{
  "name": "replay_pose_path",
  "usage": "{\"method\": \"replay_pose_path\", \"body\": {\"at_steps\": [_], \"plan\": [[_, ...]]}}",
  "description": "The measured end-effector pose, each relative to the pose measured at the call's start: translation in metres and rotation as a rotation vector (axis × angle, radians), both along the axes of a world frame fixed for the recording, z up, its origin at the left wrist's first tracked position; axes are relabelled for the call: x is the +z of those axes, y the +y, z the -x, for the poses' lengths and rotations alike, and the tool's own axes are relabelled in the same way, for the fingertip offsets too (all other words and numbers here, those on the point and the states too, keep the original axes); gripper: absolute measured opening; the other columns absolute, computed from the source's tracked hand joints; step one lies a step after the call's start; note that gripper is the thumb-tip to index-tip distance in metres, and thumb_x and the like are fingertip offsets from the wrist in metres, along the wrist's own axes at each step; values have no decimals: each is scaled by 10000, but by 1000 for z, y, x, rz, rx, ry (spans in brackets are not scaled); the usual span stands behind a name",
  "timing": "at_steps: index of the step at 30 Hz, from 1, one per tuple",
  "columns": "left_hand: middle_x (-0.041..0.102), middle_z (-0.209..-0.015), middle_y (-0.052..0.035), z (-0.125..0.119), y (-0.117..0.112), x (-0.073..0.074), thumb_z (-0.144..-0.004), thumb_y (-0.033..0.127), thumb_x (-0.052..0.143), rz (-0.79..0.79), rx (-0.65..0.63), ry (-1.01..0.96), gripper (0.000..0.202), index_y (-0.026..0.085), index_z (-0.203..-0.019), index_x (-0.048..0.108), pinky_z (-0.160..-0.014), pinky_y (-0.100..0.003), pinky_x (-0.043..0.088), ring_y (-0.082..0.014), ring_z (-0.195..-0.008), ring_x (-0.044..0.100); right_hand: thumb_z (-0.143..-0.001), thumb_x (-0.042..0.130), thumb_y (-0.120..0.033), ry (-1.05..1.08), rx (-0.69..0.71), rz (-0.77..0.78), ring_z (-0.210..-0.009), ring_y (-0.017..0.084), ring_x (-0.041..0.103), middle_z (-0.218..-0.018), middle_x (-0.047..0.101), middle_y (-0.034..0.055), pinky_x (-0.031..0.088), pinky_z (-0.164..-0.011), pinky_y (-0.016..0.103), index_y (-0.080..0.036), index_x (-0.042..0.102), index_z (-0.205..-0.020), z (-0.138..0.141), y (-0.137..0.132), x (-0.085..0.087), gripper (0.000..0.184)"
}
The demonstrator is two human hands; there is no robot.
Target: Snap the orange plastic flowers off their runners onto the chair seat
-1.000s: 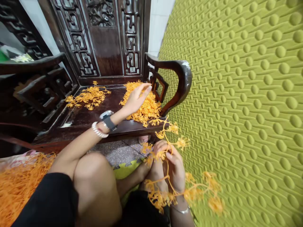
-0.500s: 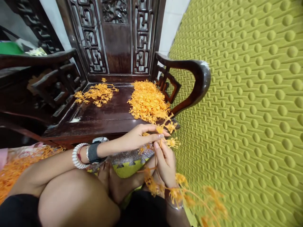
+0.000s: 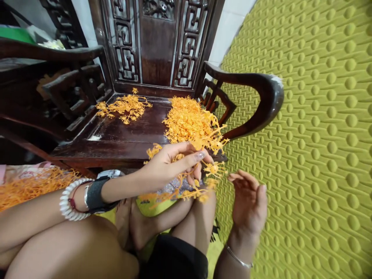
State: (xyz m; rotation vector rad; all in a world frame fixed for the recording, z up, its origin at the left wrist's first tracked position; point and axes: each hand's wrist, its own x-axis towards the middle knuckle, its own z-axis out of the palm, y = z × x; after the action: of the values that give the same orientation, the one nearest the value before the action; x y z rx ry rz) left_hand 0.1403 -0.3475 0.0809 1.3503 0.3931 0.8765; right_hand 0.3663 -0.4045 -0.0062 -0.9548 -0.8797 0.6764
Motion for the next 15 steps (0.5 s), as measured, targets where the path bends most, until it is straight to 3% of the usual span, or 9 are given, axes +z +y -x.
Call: {"method": "replay_pose_path", "body": {"at_steps": [2,5,8,12,15], "plan": [[608,-696,6,1,-2,-3,-921,337,532,19,-39,36,201,164,-945,633,-582,-182,496,-80,-590,581,-843,514,-560,-84,60,-8,-888,186,614,-943,684,67,437,-897,345,-200,692,-1007,7,-2,5,434],[612,-715,-7,2,-4,-6,-919,347,526,23,-69,136,214,159,-931,629,-580,-187,487,-84,-593,575,-793,580,-590,-151,271,61,-961,223,605,-1034,667,76,451,-893,359,-221,674,-1056,28,-6,9,462],[583,-667,5,3,-6,-9,-917,391,512,23,-89,226,247,164,-894,608,-541,-185,445,-84,-560,536,-813,625,-486,-185,358,130,-769,177,606,-850,673,41,472,-720,295,-225,681,-922,53,-9,8,289],[486,-633,34,4,-15,-12,-912,431,504,1,-137,301,297,170,-783,562,-525,-182,368,-75,-552,432,-841,618,-403,-131,198,121,-544,114,480,-593,551,-13,384,-555,254,-211,617,-704,73,-16,8,236],[485,-684,18,11,-25,-10,-922,383,493,6,-249,326,264,170,-782,561,-543,-193,347,-84,-591,415,-814,604,-493,-25,91,114,-505,117,415,-531,460,-19,353,-518,271,-241,585,-631,57,-29,24,313]]}}
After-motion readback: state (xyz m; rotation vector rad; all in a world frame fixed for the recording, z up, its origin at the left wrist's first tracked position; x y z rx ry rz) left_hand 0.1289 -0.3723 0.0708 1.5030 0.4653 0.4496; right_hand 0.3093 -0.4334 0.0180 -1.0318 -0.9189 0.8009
